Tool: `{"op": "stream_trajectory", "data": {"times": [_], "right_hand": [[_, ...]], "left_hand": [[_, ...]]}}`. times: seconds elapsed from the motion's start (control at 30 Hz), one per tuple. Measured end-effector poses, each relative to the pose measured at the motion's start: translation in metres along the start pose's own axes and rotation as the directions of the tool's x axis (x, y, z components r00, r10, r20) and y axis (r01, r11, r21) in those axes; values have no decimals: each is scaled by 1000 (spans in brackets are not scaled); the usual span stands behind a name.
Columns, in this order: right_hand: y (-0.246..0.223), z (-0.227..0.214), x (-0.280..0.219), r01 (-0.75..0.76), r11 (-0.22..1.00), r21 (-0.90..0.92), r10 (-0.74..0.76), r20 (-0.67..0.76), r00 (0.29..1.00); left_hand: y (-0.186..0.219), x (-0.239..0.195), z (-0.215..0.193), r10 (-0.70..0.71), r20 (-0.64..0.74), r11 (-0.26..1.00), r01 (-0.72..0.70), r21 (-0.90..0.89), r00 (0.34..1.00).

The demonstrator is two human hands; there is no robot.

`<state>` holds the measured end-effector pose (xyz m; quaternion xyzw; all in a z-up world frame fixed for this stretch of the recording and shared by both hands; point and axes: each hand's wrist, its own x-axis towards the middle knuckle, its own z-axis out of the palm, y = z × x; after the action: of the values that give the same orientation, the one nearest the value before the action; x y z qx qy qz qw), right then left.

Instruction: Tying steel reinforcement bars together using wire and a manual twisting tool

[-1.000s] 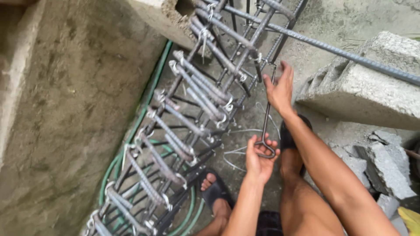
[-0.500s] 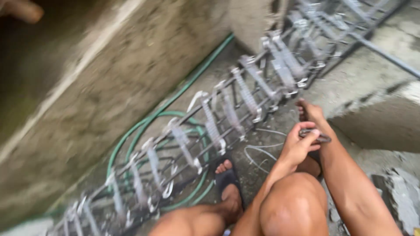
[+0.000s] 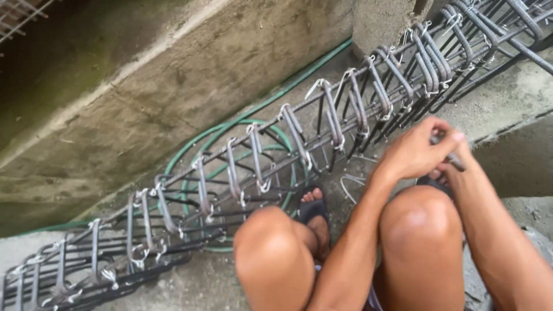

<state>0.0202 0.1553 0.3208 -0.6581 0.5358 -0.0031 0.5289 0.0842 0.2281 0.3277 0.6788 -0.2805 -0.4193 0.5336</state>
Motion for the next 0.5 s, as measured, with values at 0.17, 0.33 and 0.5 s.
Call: {"op": "stream_trajectory", "data": {"times": [0.17,0.33,0.5], "right_hand": [[-30,-54,-14,116,993,32,-117,6,993],[-27,-114,-4,211,973,88,-210,-22,977],[-45,-122,-48,386,875,292,-422,69,904]], "left_hand": [[77,-71,8,121,56,992,-119,-52,991],[72,-95,31,337,156,782,-184,-595,928],[83,-154,2,315,230,666,-43,-744,921]]}}
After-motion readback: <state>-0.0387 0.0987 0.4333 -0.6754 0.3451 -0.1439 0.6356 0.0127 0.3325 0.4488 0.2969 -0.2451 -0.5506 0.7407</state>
